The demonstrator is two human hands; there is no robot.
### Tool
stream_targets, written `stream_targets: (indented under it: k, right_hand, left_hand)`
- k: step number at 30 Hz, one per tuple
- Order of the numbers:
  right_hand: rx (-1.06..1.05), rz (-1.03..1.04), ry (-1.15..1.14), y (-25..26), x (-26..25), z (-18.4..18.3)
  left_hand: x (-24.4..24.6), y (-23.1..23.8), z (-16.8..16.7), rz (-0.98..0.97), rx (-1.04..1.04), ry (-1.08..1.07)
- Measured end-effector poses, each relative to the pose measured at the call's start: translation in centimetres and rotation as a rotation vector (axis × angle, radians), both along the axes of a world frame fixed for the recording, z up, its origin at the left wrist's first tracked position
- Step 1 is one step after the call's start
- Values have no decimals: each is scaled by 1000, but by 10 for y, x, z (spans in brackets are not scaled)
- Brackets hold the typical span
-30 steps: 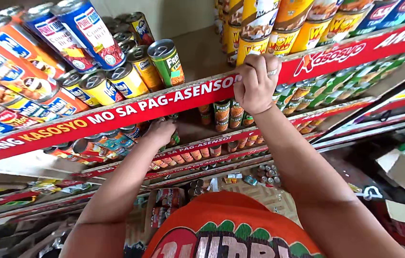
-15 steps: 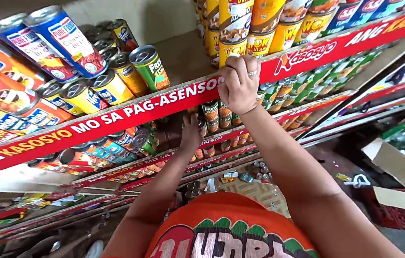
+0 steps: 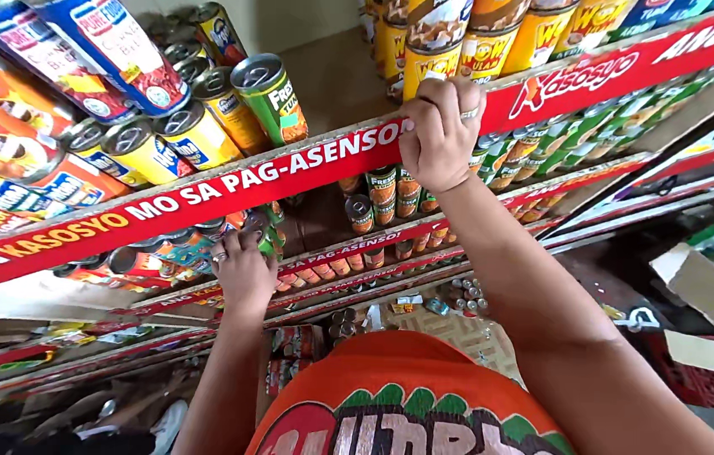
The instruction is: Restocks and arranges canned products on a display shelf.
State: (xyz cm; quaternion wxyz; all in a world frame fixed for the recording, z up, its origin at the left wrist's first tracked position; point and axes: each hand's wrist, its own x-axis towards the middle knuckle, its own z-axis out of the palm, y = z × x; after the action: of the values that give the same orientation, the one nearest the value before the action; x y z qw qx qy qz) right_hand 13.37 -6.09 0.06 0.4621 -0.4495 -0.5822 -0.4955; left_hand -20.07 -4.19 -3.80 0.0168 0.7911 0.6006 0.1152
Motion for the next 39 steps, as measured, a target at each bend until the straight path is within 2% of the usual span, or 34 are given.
stream_targets:
  k: [3,8,10,12,16,20,22,26,29,33,36,39]
  right_hand:
    - [7,-3,-3,1,0,1]
    - [7,-5,-6,0,0,1]
    - [13,-9,-9,1,0,1]
    - [2,-3,0,1,1,1]
    - [-17,-9,16,-1,-1,1]
    - [-18,-11,23,-2,-1,3]
    - [-18,-2,21,-3,-1,3]
    - [-8,-13,10,-2,-1,2]
    - [3,-20,1,-2,-1,2]
    - [30,-28,-6,0,-1,1]
    - [31,-25,-4,0,-1,0]
    - [22,-31,-7,0,-1,1]
  left_hand:
    - [-9,3,-11,-6,-6,-19]
    - [-20,2,-31,-197,51,-221]
    - [-15,3,-33,-203,18,-397]
    - [-6,9,-32,-220,-120,-670]
    - [30,32,-36,-404,-386,-1214]
    - [69,46,-33,-556,-491,-1429]
    - [82,50,-31,-628,-483,-1423]
    - [102,58,-43,-713,-396,-1272]
    - [119,42,-55,-563,-281,-1190]
    - [139,27,-67,-428,23,-958]
    - [144,23,-66,-256,9,-766]
    - [140,25,-67,-278,-51,-775]
